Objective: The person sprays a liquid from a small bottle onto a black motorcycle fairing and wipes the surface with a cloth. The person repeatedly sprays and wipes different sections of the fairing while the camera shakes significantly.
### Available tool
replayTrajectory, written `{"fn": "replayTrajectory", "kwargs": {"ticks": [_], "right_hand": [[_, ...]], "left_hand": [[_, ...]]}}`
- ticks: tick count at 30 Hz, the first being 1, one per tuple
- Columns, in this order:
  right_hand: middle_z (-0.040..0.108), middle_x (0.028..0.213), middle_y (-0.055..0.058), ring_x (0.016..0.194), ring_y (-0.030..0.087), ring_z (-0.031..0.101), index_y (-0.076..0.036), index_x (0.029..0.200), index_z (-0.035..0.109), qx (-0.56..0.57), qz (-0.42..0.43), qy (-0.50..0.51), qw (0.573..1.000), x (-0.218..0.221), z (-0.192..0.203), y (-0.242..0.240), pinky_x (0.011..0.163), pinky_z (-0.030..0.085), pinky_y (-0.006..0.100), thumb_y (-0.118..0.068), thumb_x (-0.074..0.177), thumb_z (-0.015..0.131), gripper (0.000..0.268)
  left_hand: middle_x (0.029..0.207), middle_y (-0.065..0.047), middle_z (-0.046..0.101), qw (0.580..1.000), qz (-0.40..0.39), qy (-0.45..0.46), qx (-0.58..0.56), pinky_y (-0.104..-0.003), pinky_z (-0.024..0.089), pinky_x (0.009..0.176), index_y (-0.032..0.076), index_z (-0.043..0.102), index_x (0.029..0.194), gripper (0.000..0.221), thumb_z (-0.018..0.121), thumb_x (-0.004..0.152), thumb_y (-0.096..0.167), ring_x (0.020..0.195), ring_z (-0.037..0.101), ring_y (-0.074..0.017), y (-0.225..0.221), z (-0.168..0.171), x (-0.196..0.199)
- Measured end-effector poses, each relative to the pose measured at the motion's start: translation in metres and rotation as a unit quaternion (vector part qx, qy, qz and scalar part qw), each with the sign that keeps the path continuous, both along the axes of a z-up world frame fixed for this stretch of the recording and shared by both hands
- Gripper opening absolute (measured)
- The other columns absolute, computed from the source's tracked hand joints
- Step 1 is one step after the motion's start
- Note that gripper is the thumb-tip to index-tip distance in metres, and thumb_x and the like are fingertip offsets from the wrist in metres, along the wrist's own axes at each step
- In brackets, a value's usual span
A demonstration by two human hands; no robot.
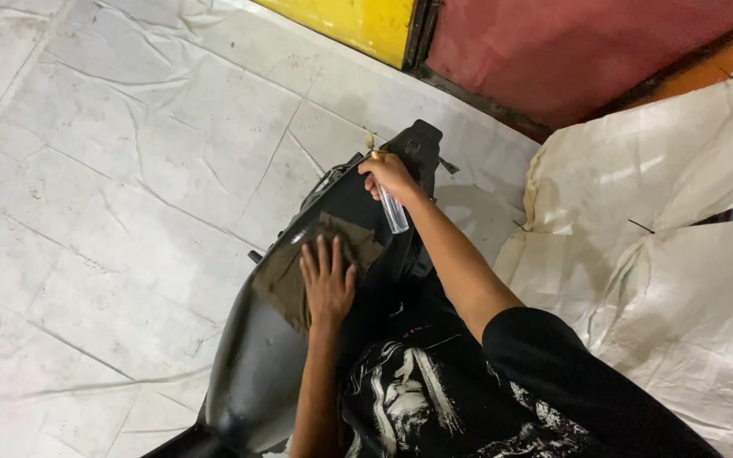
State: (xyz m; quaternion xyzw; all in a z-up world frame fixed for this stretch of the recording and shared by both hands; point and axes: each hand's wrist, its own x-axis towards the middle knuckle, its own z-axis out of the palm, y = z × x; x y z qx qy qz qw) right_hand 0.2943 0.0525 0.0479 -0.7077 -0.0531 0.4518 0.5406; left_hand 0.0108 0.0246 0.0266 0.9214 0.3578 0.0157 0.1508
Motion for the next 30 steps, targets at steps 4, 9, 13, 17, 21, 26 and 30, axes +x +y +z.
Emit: {"fn": "replayTrajectory", "kwargs": {"ticks": [4, 9, 13, 17, 21, 26, 30], "right_hand": [[0.066, 0.060, 0.013, 0.041, 0.019, 0.062, -0.008, 0.086, 0.067, -0.001, 0.008, 0.008, 1.000, 0.004, -0.003, 0.001, 0.040, 0.059, 0.035, -0.022, 0.074, 0.077, 0.021], [0.068, 0.064, 0.014, 0.043, 0.018, 0.064, -0.004, 0.092, 0.071, 0.005, 0.000, 0.020, 1.000, 0.005, -0.001, -0.006, 0.042, 0.060, 0.034, -0.024, 0.078, 0.074, 0.025], [0.067, 0.059, 0.015, 0.039, 0.020, 0.063, -0.004, 0.089, 0.070, 0.010, 0.000, 0.013, 1.000, 0.012, -0.020, 0.001, 0.039, 0.060, 0.036, -0.022, 0.077, 0.075, 0.022], [0.064, 0.058, 0.015, 0.037, 0.021, 0.060, -0.004, 0.094, 0.065, 0.027, -0.006, 0.029, 0.999, 0.002, -0.019, -0.003, 0.036, 0.057, 0.036, -0.022, 0.075, 0.075, 0.027], [0.066, 0.059, 0.013, 0.042, 0.021, 0.062, -0.008, 0.090, 0.067, 0.011, -0.015, 0.052, 0.998, 0.010, -0.017, -0.002, 0.040, 0.059, 0.037, -0.021, 0.072, 0.076, 0.024], [0.064, 0.059, 0.010, 0.043, 0.018, 0.060, -0.010, 0.088, 0.067, -0.004, -0.007, 0.055, 0.998, 0.013, -0.021, 0.003, 0.041, 0.059, 0.035, -0.022, 0.072, 0.075, 0.022], [0.065, 0.061, 0.010, 0.045, 0.018, 0.062, -0.011, 0.091, 0.069, 0.000, -0.007, 0.070, 0.997, 0.014, -0.019, 0.001, 0.043, 0.060, 0.036, -0.023, 0.073, 0.077, 0.023]], "left_hand": [[0.170, -0.019, 0.014, 1.000, -0.010, -0.011, 0.007, -0.062, 0.011, 0.123, 0.020, 0.022, 0.166, 0.071, 0.028, 0.108, 0.060, 0.154, 0.009, -0.0504, 0.008, -0.008, 0.015], [0.171, -0.015, 0.018, 0.994, 0.073, -0.056, 0.058, -0.061, 0.012, 0.122, 0.020, 0.029, 0.165, 0.075, 0.036, 0.105, 0.065, 0.155, 0.014, -0.0453, -0.005, -0.020, 0.004], [0.171, -0.015, 0.019, 0.991, 0.022, -0.050, 0.118, -0.066, 0.011, 0.120, 0.021, 0.031, 0.164, 0.070, 0.033, 0.106, 0.060, 0.154, 0.012, -0.0483, 0.012, -0.021, 0.035], [0.170, -0.006, 0.025, 0.988, -0.076, -0.086, 0.099, -0.061, 0.019, 0.122, 0.030, 0.033, 0.163, 0.063, 0.034, 0.107, 0.057, 0.155, 0.020, -0.0400, 0.021, -0.016, 0.032], [0.170, -0.011, 0.023, 0.995, -0.044, -0.057, 0.069, -0.063, 0.020, 0.119, 0.032, 0.030, 0.163, 0.058, 0.030, 0.109, 0.053, 0.154, 0.019, -0.0429, 0.001, 0.000, 0.017], [0.170, -0.010, 0.025, 0.993, -0.060, -0.042, 0.095, -0.067, 0.021, 0.118, 0.034, 0.042, 0.156, 0.060, 0.039, 0.102, 0.060, 0.155, 0.019, -0.0428, 0.025, -0.011, 0.054], [0.173, -0.009, 0.014, 0.995, -0.087, -0.023, 0.033, -0.069, 0.011, 0.120, 0.033, 0.035, 0.160, 0.061, 0.032, 0.106, 0.060, 0.156, 0.009, -0.0437, 0.021, 0.003, 0.051]]}}
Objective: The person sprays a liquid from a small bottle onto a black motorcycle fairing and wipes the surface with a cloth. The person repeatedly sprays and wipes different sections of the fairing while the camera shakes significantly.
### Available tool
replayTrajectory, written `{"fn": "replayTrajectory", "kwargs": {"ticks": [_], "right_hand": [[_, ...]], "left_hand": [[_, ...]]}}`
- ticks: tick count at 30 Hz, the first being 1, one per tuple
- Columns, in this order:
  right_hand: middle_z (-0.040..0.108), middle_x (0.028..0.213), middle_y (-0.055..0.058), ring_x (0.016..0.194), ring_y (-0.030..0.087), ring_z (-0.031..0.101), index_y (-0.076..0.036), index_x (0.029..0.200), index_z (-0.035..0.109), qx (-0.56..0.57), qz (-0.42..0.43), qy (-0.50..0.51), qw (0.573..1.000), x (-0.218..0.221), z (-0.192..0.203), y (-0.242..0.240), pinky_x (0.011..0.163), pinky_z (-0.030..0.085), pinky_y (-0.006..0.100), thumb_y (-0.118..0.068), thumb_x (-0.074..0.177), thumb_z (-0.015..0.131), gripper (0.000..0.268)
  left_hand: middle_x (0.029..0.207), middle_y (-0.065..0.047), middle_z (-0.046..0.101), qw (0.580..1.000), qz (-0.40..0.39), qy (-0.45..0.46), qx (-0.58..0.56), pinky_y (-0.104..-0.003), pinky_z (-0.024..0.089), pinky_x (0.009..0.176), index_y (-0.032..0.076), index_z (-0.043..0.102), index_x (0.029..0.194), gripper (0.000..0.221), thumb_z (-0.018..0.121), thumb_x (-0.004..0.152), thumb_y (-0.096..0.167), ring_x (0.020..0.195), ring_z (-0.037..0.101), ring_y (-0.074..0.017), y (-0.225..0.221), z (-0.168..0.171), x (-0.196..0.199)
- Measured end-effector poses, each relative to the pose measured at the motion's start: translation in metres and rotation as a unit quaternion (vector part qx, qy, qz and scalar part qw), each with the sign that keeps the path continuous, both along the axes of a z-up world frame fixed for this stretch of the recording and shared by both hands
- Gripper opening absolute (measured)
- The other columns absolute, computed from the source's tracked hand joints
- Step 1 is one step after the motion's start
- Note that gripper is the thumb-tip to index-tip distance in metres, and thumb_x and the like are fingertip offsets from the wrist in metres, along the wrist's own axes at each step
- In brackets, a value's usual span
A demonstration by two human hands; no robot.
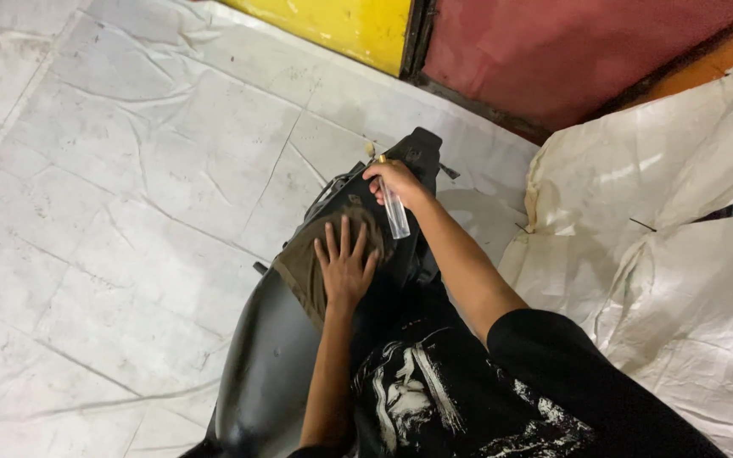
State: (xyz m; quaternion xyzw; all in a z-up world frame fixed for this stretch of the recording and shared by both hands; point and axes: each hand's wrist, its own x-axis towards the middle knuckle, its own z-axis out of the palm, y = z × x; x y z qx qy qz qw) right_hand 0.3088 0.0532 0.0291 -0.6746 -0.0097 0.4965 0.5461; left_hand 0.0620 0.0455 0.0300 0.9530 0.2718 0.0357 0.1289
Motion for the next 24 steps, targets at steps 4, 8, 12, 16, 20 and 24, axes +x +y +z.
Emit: {"fn": "replayTrajectory", "kwargs": {"ticks": [4, 8, 12, 16, 20, 24], "right_hand": [[0.066, 0.062, 0.010, 0.046, 0.019, 0.062, -0.010, 0.092, 0.068, -0.001, -0.002, 0.010, 1.000, 0.002, 0.007, 0.000, 0.044, 0.060, 0.037, -0.023, 0.074, 0.077, 0.024], [0.065, 0.063, 0.009, 0.047, 0.018, 0.062, -0.009, 0.094, 0.069, -0.008, 0.012, 0.012, 1.000, 0.005, 0.007, -0.003, 0.046, 0.061, 0.035, -0.026, 0.075, 0.077, 0.027], [0.066, 0.065, 0.010, 0.049, 0.018, 0.062, -0.008, 0.092, 0.071, -0.007, 0.013, 0.023, 1.000, 0.005, 0.005, -0.001, 0.046, 0.061, 0.036, -0.025, 0.074, 0.078, 0.026], [0.066, 0.066, 0.010, 0.049, 0.019, 0.062, -0.006, 0.095, 0.072, -0.010, 0.006, 0.029, 1.000, 0.007, 0.001, 0.001, 0.047, 0.062, 0.037, -0.028, 0.074, 0.077, 0.031], [0.066, 0.064, 0.010, 0.047, 0.019, 0.062, -0.008, 0.091, 0.071, -0.016, 0.021, 0.019, 0.999, 0.004, -0.005, 0.000, 0.046, 0.062, 0.038, -0.026, 0.072, 0.079, 0.027], [0.065, 0.063, 0.009, 0.046, 0.019, 0.060, -0.009, 0.089, 0.072, -0.007, 0.026, 0.030, 0.999, 0.007, 0.001, 0.000, 0.044, 0.061, 0.036, -0.025, 0.072, 0.079, 0.024]], "left_hand": [[0.173, -0.009, 0.013, 0.999, -0.023, 0.023, -0.025, -0.069, 0.013, 0.119, 0.031, 0.043, 0.155, 0.067, 0.033, 0.101, 0.069, 0.156, 0.010, -0.0439, 0.002, -0.003, -0.023], [0.172, -0.012, 0.015, 0.999, 0.000, 0.042, 0.000, -0.073, 0.010, 0.117, 0.029, 0.044, 0.154, 0.077, 0.037, 0.094, 0.078, 0.155, 0.009, -0.0473, 0.003, -0.003, 0.012], [0.173, -0.011, 0.010, 0.998, -0.007, 0.052, -0.022, -0.073, 0.010, 0.118, 0.030, 0.038, 0.158, 0.072, 0.037, 0.099, 0.072, 0.156, 0.007, -0.0468, -0.007, -0.001, 0.003], [0.172, -0.011, 0.011, 0.996, -0.018, 0.075, -0.040, -0.072, 0.013, 0.118, 0.029, 0.039, 0.156, 0.074, 0.039, 0.097, 0.074, 0.155, 0.011, -0.0473, -0.008, 0.003, -0.019], [0.173, -0.014, 0.007, 0.995, 0.012, 0.095, -0.016, -0.076, 0.009, 0.116, 0.029, 0.038, 0.157, 0.087, 0.047, 0.088, 0.081, 0.154, 0.005, -0.0506, -0.007, 0.002, 0.019], [0.173, -0.013, 0.006, 0.995, 0.012, 0.099, -0.019, -0.079, 0.010, 0.114, 0.030, 0.035, 0.158, 0.085, 0.048, 0.089, 0.079, 0.155, 0.003, -0.0503, -0.020, 0.014, 0.021]]}}
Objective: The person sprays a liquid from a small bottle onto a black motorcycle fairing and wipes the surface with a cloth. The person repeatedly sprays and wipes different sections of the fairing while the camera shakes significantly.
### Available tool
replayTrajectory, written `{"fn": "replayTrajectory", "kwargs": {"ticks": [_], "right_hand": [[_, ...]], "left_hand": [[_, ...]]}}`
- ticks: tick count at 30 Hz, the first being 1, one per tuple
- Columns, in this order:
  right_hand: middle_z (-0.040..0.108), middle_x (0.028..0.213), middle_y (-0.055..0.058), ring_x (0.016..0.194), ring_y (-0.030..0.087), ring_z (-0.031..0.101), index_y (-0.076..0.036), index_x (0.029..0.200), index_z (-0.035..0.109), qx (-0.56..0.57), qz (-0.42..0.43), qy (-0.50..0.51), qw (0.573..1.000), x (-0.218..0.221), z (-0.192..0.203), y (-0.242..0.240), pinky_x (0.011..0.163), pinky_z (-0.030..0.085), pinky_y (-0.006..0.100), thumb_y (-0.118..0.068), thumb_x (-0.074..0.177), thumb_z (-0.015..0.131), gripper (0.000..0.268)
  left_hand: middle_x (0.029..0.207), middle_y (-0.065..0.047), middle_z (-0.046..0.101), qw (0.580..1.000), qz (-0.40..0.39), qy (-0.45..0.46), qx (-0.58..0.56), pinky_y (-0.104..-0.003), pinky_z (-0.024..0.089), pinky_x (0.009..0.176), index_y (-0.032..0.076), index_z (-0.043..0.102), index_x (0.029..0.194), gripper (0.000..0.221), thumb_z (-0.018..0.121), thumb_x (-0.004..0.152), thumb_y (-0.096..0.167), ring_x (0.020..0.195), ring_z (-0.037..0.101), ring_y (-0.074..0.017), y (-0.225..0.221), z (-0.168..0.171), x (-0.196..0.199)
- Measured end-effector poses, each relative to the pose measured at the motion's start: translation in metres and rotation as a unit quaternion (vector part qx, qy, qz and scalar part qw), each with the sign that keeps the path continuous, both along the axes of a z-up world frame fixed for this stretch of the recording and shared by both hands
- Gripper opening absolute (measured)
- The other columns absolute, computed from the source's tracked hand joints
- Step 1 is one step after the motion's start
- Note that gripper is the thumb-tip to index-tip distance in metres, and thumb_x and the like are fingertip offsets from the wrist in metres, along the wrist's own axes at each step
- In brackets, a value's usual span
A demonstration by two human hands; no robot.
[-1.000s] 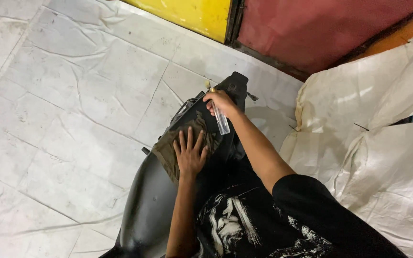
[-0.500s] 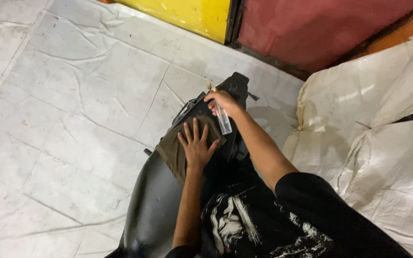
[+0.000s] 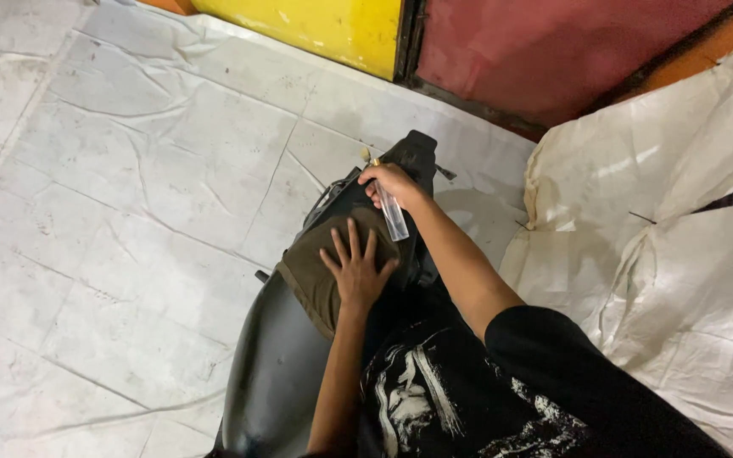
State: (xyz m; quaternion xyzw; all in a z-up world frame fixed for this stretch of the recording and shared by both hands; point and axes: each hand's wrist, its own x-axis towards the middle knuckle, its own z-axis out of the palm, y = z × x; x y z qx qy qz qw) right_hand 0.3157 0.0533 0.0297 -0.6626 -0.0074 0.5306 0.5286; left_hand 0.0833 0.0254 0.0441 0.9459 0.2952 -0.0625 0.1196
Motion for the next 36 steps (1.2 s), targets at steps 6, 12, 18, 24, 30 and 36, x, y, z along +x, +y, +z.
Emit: {"fn": "replayTrajectory", "kwargs": {"ticks": [6, 12, 18, 24, 30, 36], "right_hand": [[0.063, 0.064, 0.008, 0.046, 0.016, 0.055, -0.006, 0.093, 0.073, 0.036, -0.009, 0.050, 0.998, 0.003, -0.003, -0.002, 0.043, 0.056, 0.034, -0.027, 0.075, 0.078, 0.029], [0.054, 0.064, 0.002, 0.047, 0.011, 0.047, -0.011, 0.107, 0.073, 0.159, -0.072, 0.136, 0.975, 0.014, 0.006, -0.055, 0.045, 0.051, 0.029, -0.033, 0.084, 0.071, 0.032], [0.040, 0.058, 0.001, 0.042, 0.011, 0.038, -0.013, 0.114, 0.069, 0.208, -0.089, 0.188, 0.956, -0.011, -0.020, -0.156, 0.042, 0.040, 0.028, -0.032, 0.091, 0.064, 0.030], [0.044, 0.061, 0.002, 0.046, 0.014, 0.041, -0.015, 0.114, 0.069, 0.161, -0.080, 0.216, 0.960, -0.046, -0.045, -0.212, 0.045, 0.041, 0.031, -0.034, 0.089, 0.062, 0.033], [0.052, 0.066, 0.006, 0.050, 0.017, 0.046, -0.010, 0.112, 0.070, 0.113, -0.085, 0.202, 0.969, -0.061, -0.055, -0.252, 0.053, 0.044, 0.036, -0.029, 0.091, 0.066, 0.029], [0.065, 0.075, 0.010, 0.057, 0.020, 0.059, -0.010, 0.105, 0.074, 0.096, -0.182, 0.310, 0.928, -0.076, -0.099, -0.259, 0.060, 0.057, 0.040, -0.029, 0.089, 0.071, 0.026]], "left_hand": [[0.174, -0.008, 0.004, 1.000, -0.024, 0.005, -0.005, -0.078, 0.007, 0.114, 0.036, 0.032, 0.159, 0.081, 0.043, 0.092, 0.079, 0.156, 0.000, -0.0464, 0.006, -0.014, -0.020], [0.173, -0.011, 0.007, 0.996, -0.038, -0.074, 0.011, -0.078, 0.009, 0.115, 0.030, 0.033, 0.160, 0.074, 0.046, 0.097, 0.068, 0.156, 0.005, -0.0478, 0.006, -0.012, 0.024], [0.173, -0.004, 0.011, 0.993, -0.071, -0.097, 0.011, -0.078, 0.013, 0.114, 0.035, 0.043, 0.153, 0.060, 0.039, 0.102, 0.065, 0.156, 0.009, -0.0437, 0.008, -0.013, 0.005], [0.173, -0.003, 0.016, 0.983, -0.097, -0.135, 0.072, -0.077, 0.015, 0.116, 0.040, 0.041, 0.155, 0.066, 0.049, 0.096, 0.068, 0.158, 0.012, -0.0418, 0.023, -0.013, 0.064], [0.174, -0.003, 0.008, 0.989, -0.099, -0.095, 0.055, -0.084, 0.015, 0.109, 0.045, 0.033, 0.158, 0.073, 0.054, 0.092, 0.067, 0.156, 0.005, -0.0468, 0.013, -0.021, 0.039], [0.173, -0.009, 0.015, 0.976, -0.086, -0.175, 0.101, -0.085, 0.018, 0.107, 0.044, 0.028, 0.162, 0.079, 0.055, 0.093, 0.069, 0.155, 0.014, -0.0473, 0.014, -0.003, 0.076]]}}
